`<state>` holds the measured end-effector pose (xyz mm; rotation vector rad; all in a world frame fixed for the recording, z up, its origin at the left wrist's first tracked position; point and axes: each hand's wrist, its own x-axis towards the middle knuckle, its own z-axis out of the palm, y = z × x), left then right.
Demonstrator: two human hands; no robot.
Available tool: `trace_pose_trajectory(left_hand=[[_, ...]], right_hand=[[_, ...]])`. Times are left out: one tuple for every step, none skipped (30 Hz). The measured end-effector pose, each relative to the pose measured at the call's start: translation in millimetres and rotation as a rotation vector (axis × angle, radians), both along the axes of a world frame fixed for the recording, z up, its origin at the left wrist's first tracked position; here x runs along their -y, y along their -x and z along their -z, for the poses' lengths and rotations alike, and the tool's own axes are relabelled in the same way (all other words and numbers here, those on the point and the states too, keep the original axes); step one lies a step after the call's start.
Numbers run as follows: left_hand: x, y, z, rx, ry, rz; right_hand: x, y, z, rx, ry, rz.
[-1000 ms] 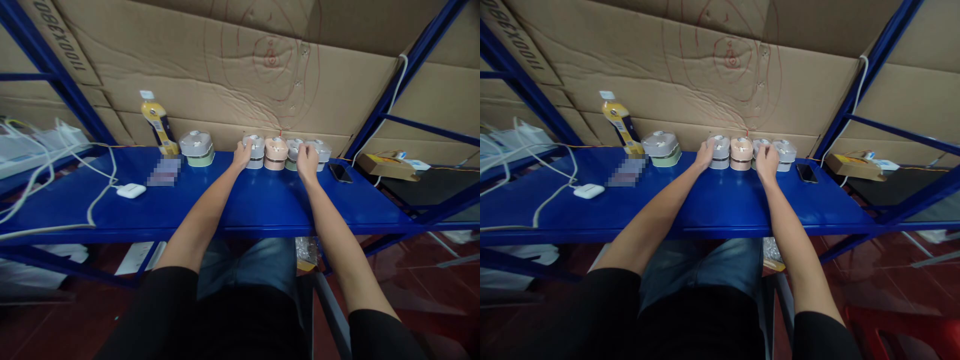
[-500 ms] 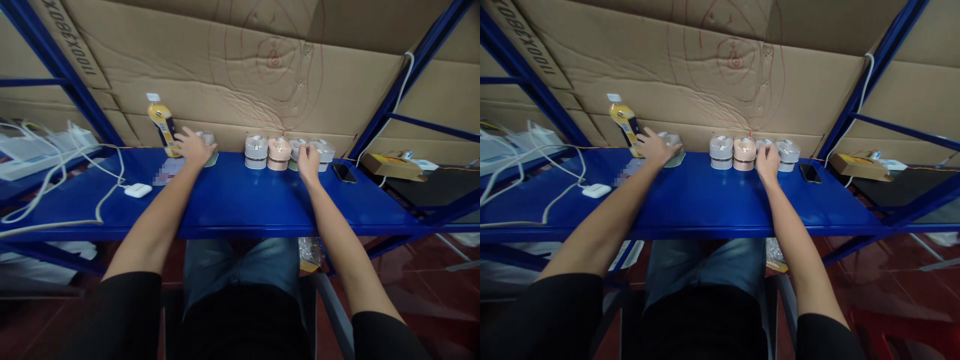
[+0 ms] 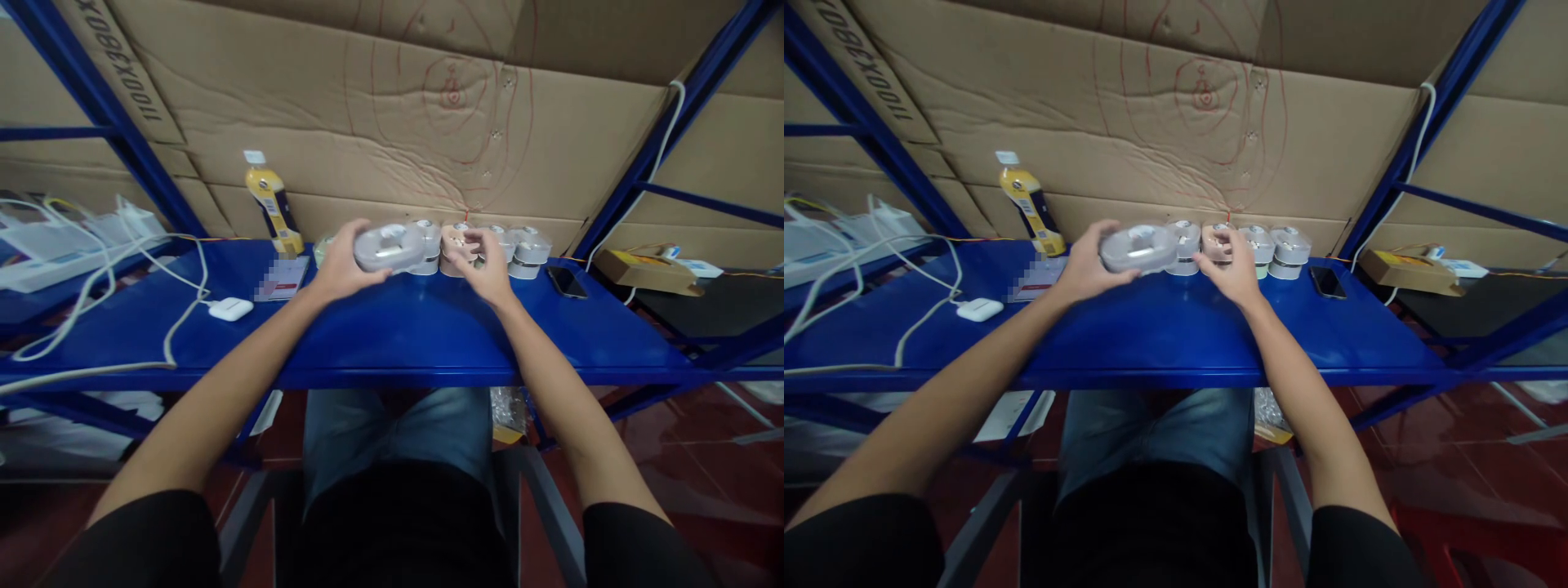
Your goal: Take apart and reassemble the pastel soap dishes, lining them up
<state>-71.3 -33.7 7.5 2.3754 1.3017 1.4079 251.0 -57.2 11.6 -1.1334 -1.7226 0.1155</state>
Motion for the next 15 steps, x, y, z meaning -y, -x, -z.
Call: trace_pose_trajectory(left_hand=[[8,-6,4.9,-0.038,0.035,0.077],[15,-11,10.1,-0.072,0.069,0.14],[22,-17,15.2,-0.098,0.097,0.185],[28,-22,20.2,-0.116,0.126,0.219],[32,-26,24.7,-0.128,0.16,0.249],[35,-29,28.8,-0.132,0.194,0.277],[36,-31,32.4,-0.125,0.228,0.307],[36,-32,35.6,-0.109,0.26,0.34],[35,-33,38.5,-0.088,0.29,0.374],[34,-33,41.0,-0.061,0.313,0.405],[32,-33,43.2,-0.037,0.333,0.432],[31,-33,45.2,-0.018,0.35,0.453],[30,-32,46.8,-0.006,0.363,0.467],[29,-32,48.0,0.002,0.37,0.472],[29,-31,48.6,0.003,0.371,0.468]], right_hand=[[5,5,-0.3,0.076,0.015,-0.083],[10,11,0.3,0.147,0.038,-0.164],[13,16,1.7,0.208,0.068,-0.238],[15,20,3.8,0.26,0.101,-0.302],[17,25,6.5,0.307,0.134,-0.357],[17,28,9.4,0.349,0.166,-0.401],[18,32,12.3,0.382,0.193,-0.433],[18,35,14.9,0.406,0.216,-0.452],[18,37,17.1,0.418,0.232,-0.46],[18,39,18.7,0.422,0.244,-0.459],[18,39,19.7,0.422,0.252,-0.452],[18,40,20.0,0.42,0.258,-0.444],[18,39,19.8,0.414,0.263,-0.438],[17,36,19.0,0.402,0.267,-0.434],[16,33,17.7,0.378,0.27,-0.431]])
